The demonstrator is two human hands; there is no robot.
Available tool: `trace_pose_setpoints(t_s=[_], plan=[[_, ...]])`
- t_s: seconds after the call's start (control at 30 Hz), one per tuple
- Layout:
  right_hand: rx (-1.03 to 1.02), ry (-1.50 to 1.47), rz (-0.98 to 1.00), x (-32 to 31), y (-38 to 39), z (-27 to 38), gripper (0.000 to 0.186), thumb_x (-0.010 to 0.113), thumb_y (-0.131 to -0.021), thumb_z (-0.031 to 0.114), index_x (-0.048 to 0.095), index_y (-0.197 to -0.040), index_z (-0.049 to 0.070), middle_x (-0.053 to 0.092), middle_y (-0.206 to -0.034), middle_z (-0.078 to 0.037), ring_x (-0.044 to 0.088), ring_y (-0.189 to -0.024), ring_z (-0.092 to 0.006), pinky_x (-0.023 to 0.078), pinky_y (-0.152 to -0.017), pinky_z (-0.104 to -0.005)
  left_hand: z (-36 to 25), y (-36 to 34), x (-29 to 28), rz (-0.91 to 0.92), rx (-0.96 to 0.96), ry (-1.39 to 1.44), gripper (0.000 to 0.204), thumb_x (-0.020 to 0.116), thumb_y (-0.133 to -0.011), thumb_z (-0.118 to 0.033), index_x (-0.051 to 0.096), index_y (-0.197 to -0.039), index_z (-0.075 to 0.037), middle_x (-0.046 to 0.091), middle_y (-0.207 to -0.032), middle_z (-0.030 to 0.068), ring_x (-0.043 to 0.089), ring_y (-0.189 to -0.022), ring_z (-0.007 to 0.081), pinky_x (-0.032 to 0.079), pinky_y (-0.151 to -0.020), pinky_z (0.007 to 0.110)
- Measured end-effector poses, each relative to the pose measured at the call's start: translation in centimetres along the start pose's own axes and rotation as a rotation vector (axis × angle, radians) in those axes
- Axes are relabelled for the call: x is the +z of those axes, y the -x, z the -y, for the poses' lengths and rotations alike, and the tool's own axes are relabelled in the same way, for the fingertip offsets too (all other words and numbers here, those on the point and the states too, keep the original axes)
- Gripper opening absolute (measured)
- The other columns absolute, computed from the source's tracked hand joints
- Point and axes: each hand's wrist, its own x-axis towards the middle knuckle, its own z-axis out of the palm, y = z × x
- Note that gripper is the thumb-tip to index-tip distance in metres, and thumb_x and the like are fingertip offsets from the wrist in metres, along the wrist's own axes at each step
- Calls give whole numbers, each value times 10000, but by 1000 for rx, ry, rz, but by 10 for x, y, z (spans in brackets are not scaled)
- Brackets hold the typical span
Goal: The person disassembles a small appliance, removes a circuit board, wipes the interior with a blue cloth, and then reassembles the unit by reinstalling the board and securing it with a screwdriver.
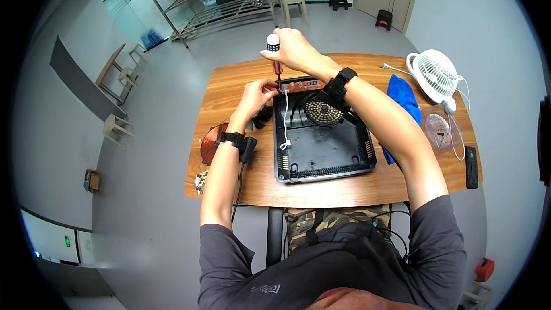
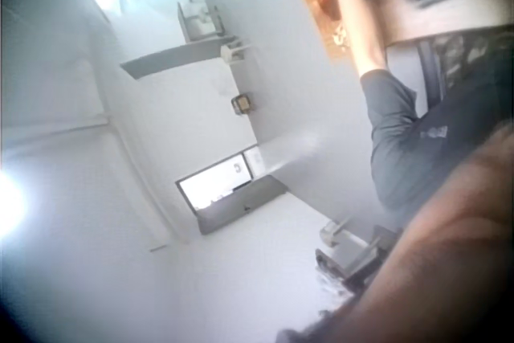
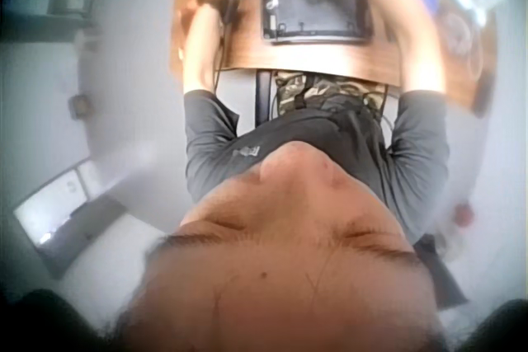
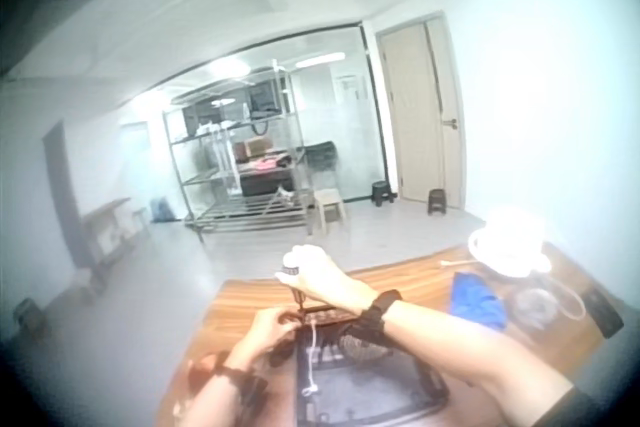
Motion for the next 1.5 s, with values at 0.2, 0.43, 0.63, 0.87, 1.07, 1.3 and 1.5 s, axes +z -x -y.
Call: trace_pose_setpoints(t_s=[0.2, 0.43, 0.63, 0.87, 1.07, 1.3, 1.5], plan=[[-70, 34, 0, 7, -2, 11, 326, 738, -872, 251, 617, -865, -52, 675, -568, -114, 725, -649, -249, 578, -664, -343, 4, 8, -2, 19, -21, -8, 251, 776, -812, -76, 711, -1033, 24, 746, -895, 147, 712, -792, 198, 559, -744, 333], [-96, 41, -3, 15, 0, 17, 332, 727, -876, 263, 620, -871, -51, 678, -572, -115, 728, -670, -255, 576, -681, -349, -1, 18, -4, 5, -57, -83, 195, 761, -834, -142, 731, -935, 22, 727, -830, 186, 711, -764, 277, 546, -724, 378], [2, -43, 10, 13, 6, 18, 366, 739, -869, 302, 640, -874, -50, 695, -658, -151, 723, -720, -287, 567, -701, -372, 14, 28, -9, 72, -87, -99, 165, 752, -831, -133, 742, -903, 15, 725, -809, 194, 717, -746, 281, 549, -724, 378], [151, 48, 130, -30, 21, -13, 413, 676, -905, 421, 703, -770, 32, 730, -719, -110, 724, -725, -198, 563, -699, -340, 22, 68, -24, 385, -63, -402, 102, 776, -781, -112, 757, -844, -34, 729, -802, 159, 709, -767, 303, 555, -729, 394], [322, 244, 210, -90, 37, -62, 475, 622, -818, 486, 754, -696, 46, 721, -676, -113, 740, -699, -239, 587, -718, -350, 33, 79, -16, 587, -144, -534, 226, 840, -718, -181, 758, -855, -22, 732, -837, 172, 708, -815, 324, 556, -749, 407], [512, 456, 357, -117, 102, -123, 464, 611, -831, 449, 730, -672, 29, 698, -639, -132, 724, -653, -253, 586, -690, -366, 4, 65, -14, 727, -339, -609, 167, 817, -730, -147, 765, -829, -23, 738, -776, 143, 724, -727, 265, 569, -701, 380], [716, 512, 539, -105, 140, -159, 503, 538, -890, 466, 748, -689, 55, 712, -676, -121, 714, -677, -241, 572, -687, -345, 22, 59, -11, 727, -344, -644, 198, 839, -722, -170, 760, -823, -18, 737, -737, 128, 724, -693, 241, 560, -649, 366]])
